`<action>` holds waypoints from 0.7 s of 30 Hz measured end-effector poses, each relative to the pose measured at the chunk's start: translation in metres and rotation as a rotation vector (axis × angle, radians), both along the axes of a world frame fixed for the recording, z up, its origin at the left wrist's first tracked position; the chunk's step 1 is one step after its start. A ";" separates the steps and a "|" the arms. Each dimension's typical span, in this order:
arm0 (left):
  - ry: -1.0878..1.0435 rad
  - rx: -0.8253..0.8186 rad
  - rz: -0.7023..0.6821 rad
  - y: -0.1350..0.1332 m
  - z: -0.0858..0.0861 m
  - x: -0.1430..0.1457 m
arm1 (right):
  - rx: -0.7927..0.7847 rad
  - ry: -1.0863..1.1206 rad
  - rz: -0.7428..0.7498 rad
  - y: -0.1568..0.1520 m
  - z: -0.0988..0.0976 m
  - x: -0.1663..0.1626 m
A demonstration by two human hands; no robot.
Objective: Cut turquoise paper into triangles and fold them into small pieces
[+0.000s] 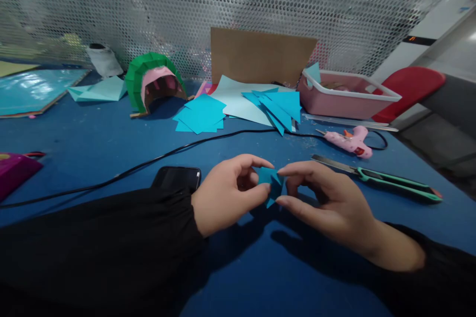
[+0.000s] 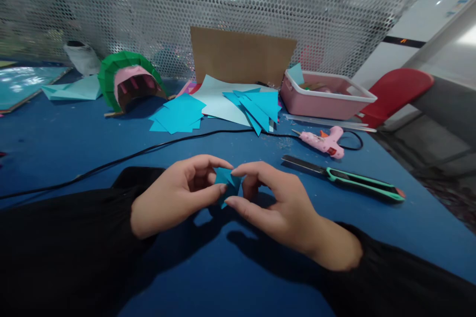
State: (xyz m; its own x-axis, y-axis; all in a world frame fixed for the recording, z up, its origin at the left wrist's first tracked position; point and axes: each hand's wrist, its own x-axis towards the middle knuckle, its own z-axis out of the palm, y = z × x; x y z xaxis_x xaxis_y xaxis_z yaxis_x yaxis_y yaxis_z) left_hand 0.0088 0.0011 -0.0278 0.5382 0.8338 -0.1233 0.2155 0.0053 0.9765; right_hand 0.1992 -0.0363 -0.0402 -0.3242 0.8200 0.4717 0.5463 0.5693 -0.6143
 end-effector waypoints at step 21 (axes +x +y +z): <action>-0.095 -0.191 0.047 0.003 0.004 0.001 | 0.039 -0.016 -0.060 -0.002 0.001 0.004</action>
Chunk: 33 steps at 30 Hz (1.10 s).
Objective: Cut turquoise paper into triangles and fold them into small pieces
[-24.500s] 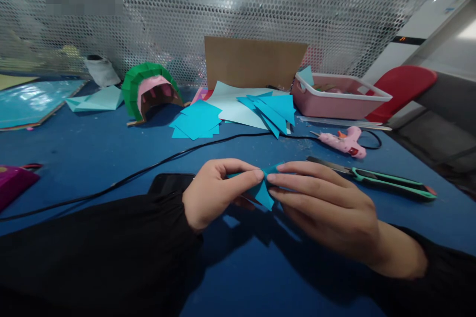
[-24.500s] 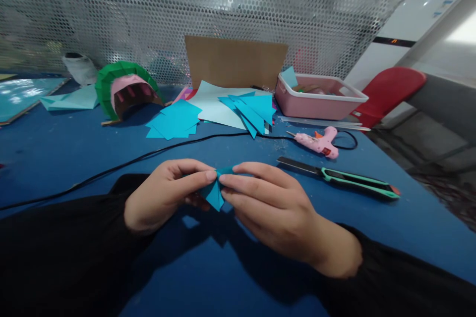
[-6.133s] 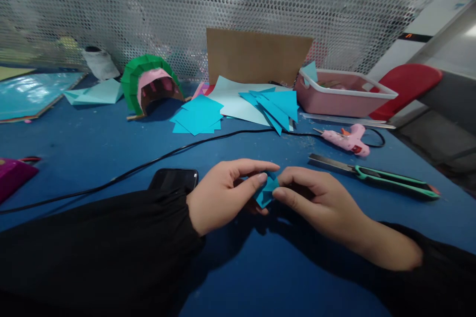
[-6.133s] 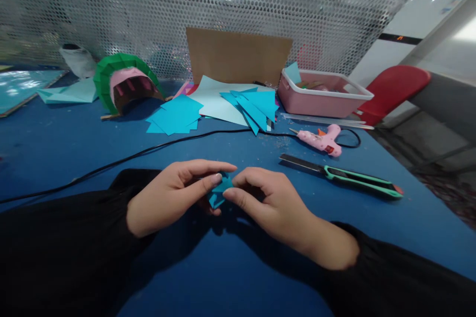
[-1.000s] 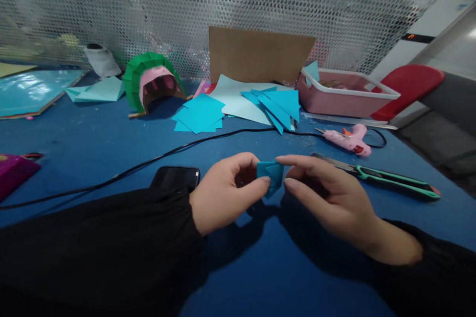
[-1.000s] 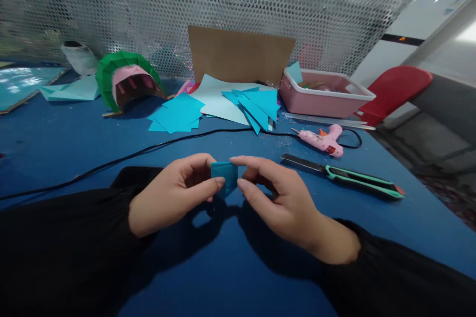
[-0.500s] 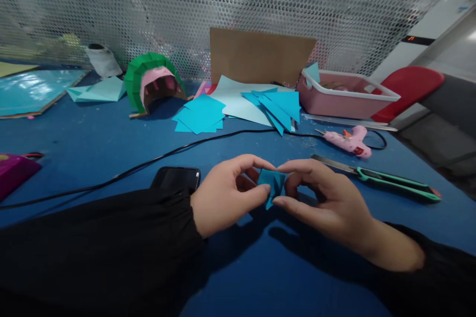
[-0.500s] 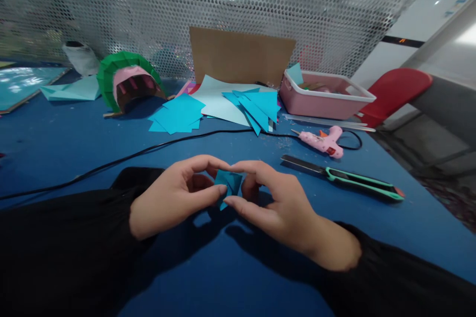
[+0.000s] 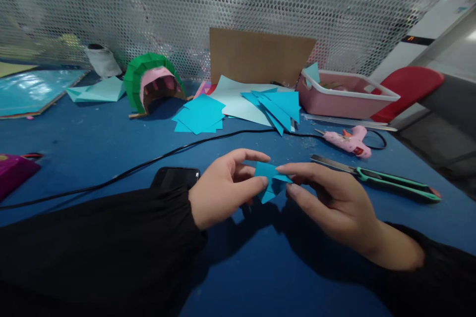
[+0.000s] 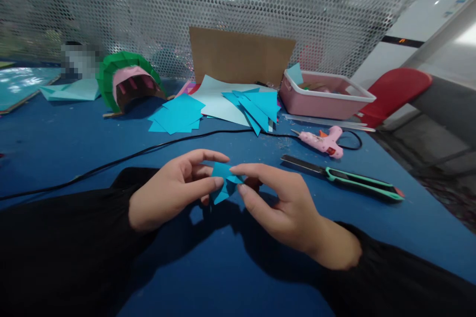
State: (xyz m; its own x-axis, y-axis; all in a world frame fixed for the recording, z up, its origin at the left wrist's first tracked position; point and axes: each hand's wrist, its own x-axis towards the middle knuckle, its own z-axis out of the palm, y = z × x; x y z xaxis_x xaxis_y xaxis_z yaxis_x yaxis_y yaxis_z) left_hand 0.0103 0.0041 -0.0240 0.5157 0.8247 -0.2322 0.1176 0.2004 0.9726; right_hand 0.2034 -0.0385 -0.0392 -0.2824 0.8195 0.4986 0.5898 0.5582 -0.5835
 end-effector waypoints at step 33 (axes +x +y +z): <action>-0.236 -0.139 0.061 0.003 -0.007 -0.001 | -0.132 0.051 0.138 0.001 0.001 0.006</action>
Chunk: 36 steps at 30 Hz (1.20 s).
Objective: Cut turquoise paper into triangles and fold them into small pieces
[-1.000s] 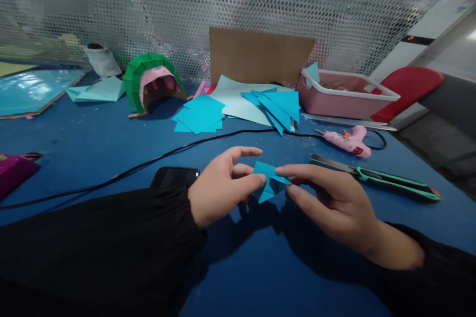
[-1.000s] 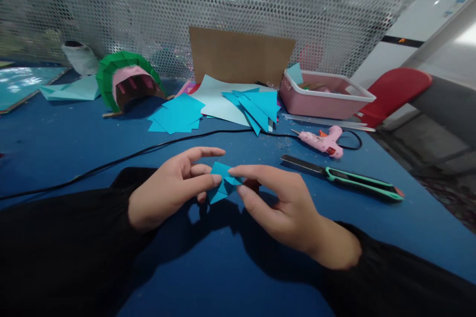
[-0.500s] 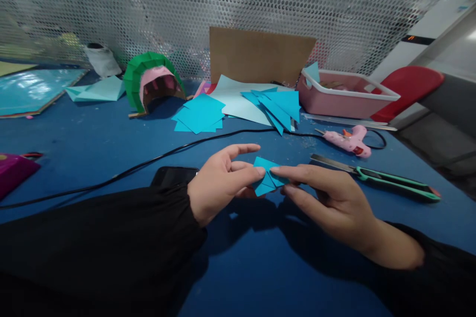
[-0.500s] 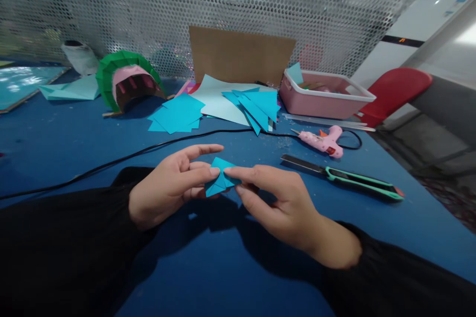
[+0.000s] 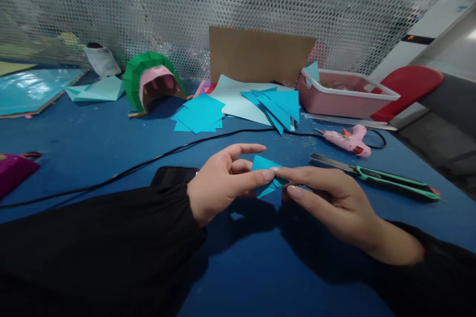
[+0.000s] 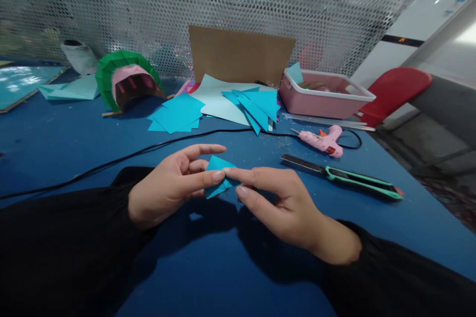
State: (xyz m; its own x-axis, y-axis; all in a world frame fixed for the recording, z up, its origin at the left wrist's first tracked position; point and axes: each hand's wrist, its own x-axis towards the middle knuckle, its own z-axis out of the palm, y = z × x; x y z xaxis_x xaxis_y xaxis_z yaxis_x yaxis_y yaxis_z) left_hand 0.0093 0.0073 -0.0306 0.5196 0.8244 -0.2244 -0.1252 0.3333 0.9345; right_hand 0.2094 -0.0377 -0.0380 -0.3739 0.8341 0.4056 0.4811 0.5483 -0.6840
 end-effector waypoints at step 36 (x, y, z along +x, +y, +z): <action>0.210 0.289 -0.104 -0.007 0.005 0.000 | -0.275 0.070 -0.039 0.005 0.001 -0.008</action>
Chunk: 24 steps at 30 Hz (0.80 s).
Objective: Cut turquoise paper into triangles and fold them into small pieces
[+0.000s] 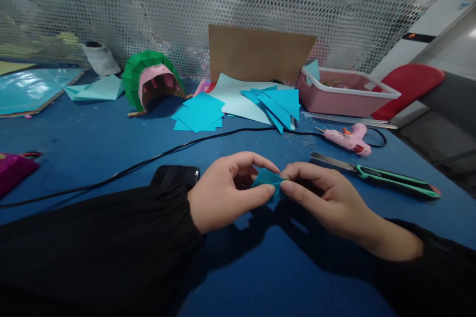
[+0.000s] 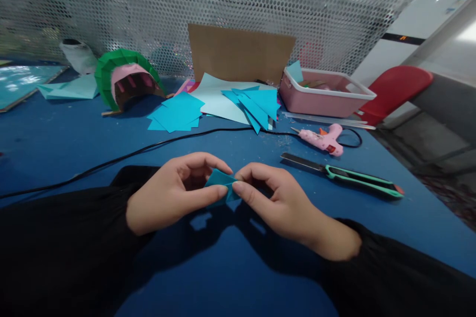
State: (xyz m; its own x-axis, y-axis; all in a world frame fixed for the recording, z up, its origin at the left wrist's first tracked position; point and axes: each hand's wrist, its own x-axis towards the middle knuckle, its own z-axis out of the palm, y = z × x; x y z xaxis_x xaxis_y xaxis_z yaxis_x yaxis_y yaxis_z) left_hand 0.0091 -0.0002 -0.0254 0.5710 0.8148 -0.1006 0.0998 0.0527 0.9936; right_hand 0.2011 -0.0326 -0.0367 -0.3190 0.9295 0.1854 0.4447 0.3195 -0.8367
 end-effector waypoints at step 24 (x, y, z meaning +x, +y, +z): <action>0.019 -0.077 0.164 0.002 -0.001 0.002 | 0.043 0.124 -0.081 -0.002 -0.006 0.004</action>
State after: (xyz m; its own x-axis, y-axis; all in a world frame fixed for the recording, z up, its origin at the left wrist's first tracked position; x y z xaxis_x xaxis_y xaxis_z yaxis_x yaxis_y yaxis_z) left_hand 0.0110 0.0013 -0.0265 0.4285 0.8863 -0.1755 0.1027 0.1452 0.9841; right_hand 0.2053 -0.0348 -0.0428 -0.2157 0.9416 0.2586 0.3645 0.3233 -0.8733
